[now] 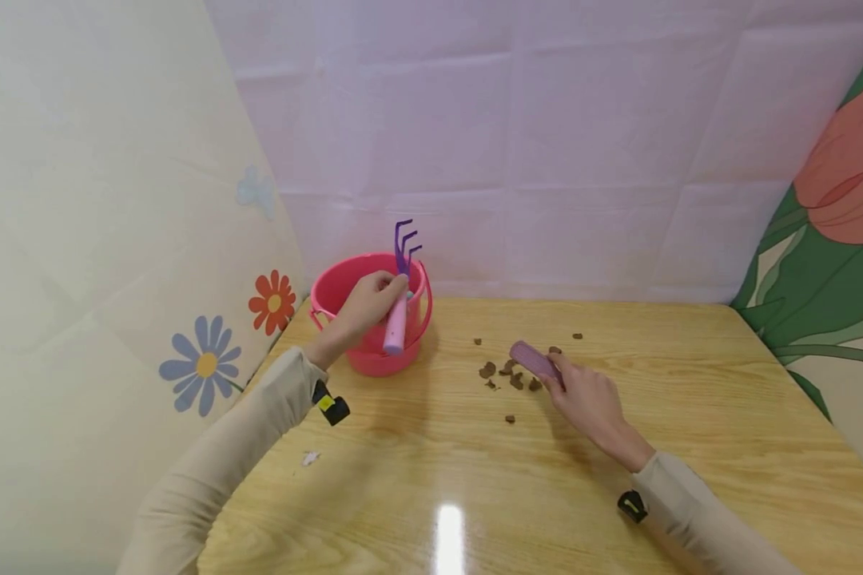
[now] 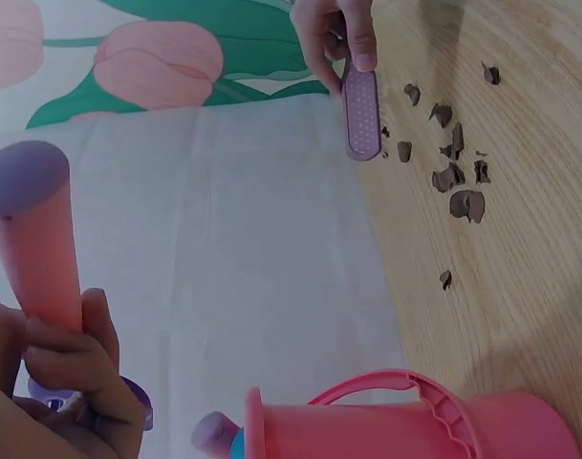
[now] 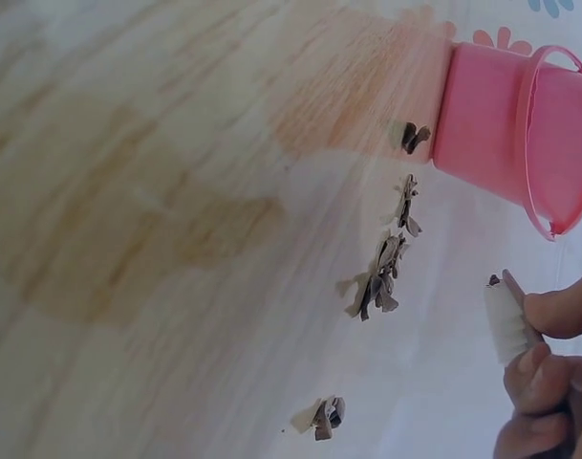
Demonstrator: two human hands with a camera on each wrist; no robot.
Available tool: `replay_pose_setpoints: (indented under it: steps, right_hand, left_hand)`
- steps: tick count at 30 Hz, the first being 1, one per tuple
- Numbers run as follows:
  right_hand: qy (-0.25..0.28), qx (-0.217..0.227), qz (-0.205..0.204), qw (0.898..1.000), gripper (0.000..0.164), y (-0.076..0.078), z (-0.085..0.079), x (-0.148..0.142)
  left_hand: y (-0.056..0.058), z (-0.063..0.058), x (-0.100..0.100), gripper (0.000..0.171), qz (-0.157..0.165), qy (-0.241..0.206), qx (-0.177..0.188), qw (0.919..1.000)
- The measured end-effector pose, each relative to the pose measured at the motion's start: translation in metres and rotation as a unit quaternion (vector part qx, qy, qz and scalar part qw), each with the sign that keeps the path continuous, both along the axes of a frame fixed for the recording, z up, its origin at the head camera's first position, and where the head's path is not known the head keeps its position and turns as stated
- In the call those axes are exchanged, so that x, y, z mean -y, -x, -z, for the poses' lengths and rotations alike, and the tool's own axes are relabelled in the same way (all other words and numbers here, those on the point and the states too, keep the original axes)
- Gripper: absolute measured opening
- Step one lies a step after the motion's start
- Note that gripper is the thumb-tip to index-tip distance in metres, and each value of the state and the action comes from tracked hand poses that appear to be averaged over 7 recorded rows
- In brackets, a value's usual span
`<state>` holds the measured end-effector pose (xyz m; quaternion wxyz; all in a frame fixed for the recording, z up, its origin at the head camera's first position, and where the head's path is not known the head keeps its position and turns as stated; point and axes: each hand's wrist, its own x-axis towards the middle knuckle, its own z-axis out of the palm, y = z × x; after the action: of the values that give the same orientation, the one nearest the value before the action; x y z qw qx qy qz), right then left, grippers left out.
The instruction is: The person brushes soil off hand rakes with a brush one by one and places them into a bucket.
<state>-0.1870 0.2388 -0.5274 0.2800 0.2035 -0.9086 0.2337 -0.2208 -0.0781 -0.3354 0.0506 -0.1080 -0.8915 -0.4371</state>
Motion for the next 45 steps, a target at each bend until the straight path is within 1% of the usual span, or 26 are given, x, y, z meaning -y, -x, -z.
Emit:
replay_pose_setpoints:
  steps: [4, 9, 14, 17, 21, 24, 26, 28, 31, 35, 37, 39, 41, 45]
  right_hand:
    - [0.002, 0.007, 0.002, 1.0, 0.037, 0.001, 0.002, 0.0]
    - [0.0, 0.008, 0.0, 1.0, 0.038, 0.002, 0.003, 0.0]
    - [0.0, 0.012, -0.001, 1.0, 0.038, 0.002, 0.003, -0.001]
    - [0.0, 0.014, -0.001, 1.0, 0.038, 0.001, 0.003, -0.002]
    - [-0.001, 0.013, 0.0, 1.0, 0.039, 0.0, 0.002, -0.002]
    - [-0.003, 0.007, 0.0, 1.0, 0.039, -0.001, 0.002, -0.002]
    - [-0.004, 0.001, 0.0, 1.0, 0.039, -0.002, 0.002, -0.002]
    - [-0.005, -0.006, -0.001, 1.0, 0.04, -0.004, 0.002, -0.002]
    - [-0.005, -0.013, -0.001, 1.0, 0.04, -0.005, 0.001, -0.002]
    - [-0.006, -0.016, 0.004, 1.0, 0.04, -0.006, 0.0, -0.002]
    - [-0.007, -0.016, 0.007, 1.0, 0.04, -0.005, 0.0, -0.002]
    - [-0.006, -0.012, 0.006, 1.0, 0.04, -0.005, 0.0, -0.002]
    - [-0.005, -0.01, 0.005, 1.0, 0.039, -0.005, 0.001, -0.001]
    - [-0.005, -0.014, 0.0, 1.0, 0.039, -0.004, 0.003, 0.0]
  left_hand:
    - [0.0, -0.005, 0.012, 0.035, 0.006, -0.022, 0.018, 0.9996]
    - [0.004, -0.008, 0.026, 0.037, -0.001, -0.012, 0.03, 0.9995]
    - [0.006, -0.008, 0.041, 0.039, -0.015, -0.005, 0.05, 0.9986]
    - [0.007, -0.008, 0.048, 0.041, -0.023, 0.003, 0.053, 0.9983]
    - [0.01, -0.006, 0.053, 0.044, -0.046, 0.019, 0.057, 0.9971]
    - [0.012, -0.004, 0.056, 0.043, -0.071, 0.02, 0.069, 0.9949]
    - [0.015, -0.002, 0.059, 0.041, -0.08, 0.018, 0.076, 0.9937]
    - [0.016, -0.001, 0.061, 0.038, -0.082, 0.012, 0.079, 0.9934]
    - [0.017, -0.001, 0.065, 0.035, -0.074, 0.003, 0.075, 0.9944]
    - [0.018, -0.001, 0.072, 0.04, -0.045, -0.027, 0.074, 0.9959]
    - [0.019, -0.001, 0.075, 0.045, -0.03, -0.05, 0.085, 0.9947]
    - [0.022, -0.001, 0.077, 0.047, -0.022, -0.072, 0.101, 0.9921]
    - [0.025, -0.001, 0.077, 0.048, -0.024, -0.086, 0.116, 0.9892]
    - [0.033, -0.003, 0.076, 0.045, -0.057, -0.092, 0.144, 0.9837]
